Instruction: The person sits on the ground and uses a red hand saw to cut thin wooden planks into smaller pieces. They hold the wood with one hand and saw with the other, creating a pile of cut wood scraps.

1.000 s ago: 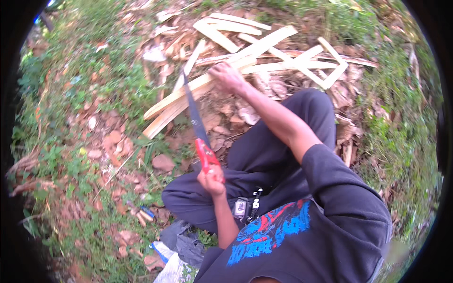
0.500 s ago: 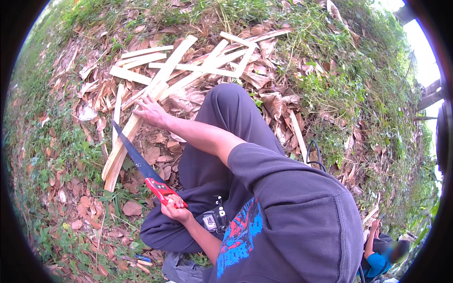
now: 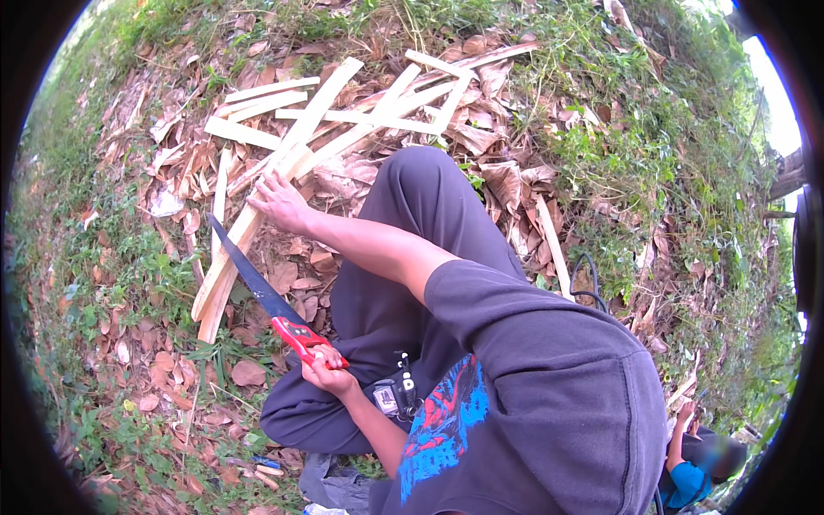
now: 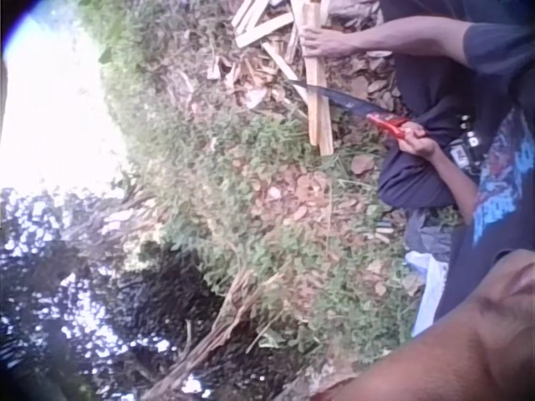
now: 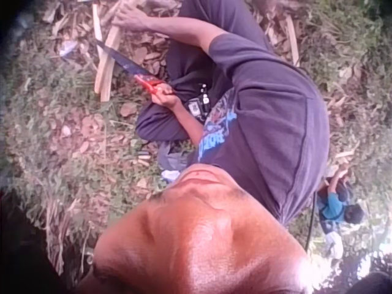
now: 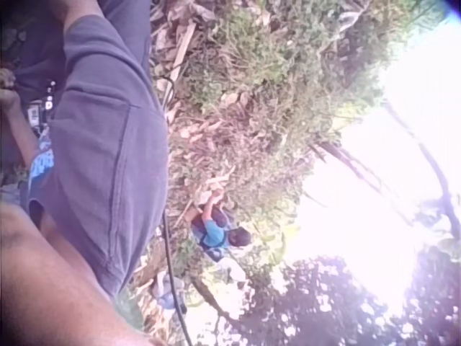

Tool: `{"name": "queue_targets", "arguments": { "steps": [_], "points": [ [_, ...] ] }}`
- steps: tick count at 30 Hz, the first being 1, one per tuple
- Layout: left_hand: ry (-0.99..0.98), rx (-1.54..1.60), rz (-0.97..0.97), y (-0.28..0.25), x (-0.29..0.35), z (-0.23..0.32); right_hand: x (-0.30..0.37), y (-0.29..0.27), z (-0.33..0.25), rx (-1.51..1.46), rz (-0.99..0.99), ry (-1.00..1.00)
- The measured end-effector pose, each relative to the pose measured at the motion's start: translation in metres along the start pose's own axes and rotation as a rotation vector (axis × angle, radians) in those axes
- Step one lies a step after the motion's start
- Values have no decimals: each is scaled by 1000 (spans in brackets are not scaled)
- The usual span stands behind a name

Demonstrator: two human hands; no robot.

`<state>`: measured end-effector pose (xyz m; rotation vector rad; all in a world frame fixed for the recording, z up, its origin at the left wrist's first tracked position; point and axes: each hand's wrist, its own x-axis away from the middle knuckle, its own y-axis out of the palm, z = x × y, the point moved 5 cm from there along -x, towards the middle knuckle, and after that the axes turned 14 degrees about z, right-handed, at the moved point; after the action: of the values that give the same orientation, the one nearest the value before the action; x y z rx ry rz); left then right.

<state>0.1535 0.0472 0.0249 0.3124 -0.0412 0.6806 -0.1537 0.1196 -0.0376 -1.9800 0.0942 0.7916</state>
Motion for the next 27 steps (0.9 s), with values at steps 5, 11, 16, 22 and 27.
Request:
{"name": "queue_targets", "arguments": {
  "steps": [5,11,16,22,27],
  "points": [
    [18,-46,13,4,2,1,3,-3,-3,2,-42,3],
    [27,-49,19,1,3,-2,3,8,-6,49,-122,12],
    [19,-43,-36,5,0,-9,9,10,9,96,-212,49],
    [50,-22,13,2,-2,0,-5,3,-14,30,-207,43],
    [-56,24,-64,-4,-4,5,-34,-1,-14,-59,-130,105]
  ]
}}
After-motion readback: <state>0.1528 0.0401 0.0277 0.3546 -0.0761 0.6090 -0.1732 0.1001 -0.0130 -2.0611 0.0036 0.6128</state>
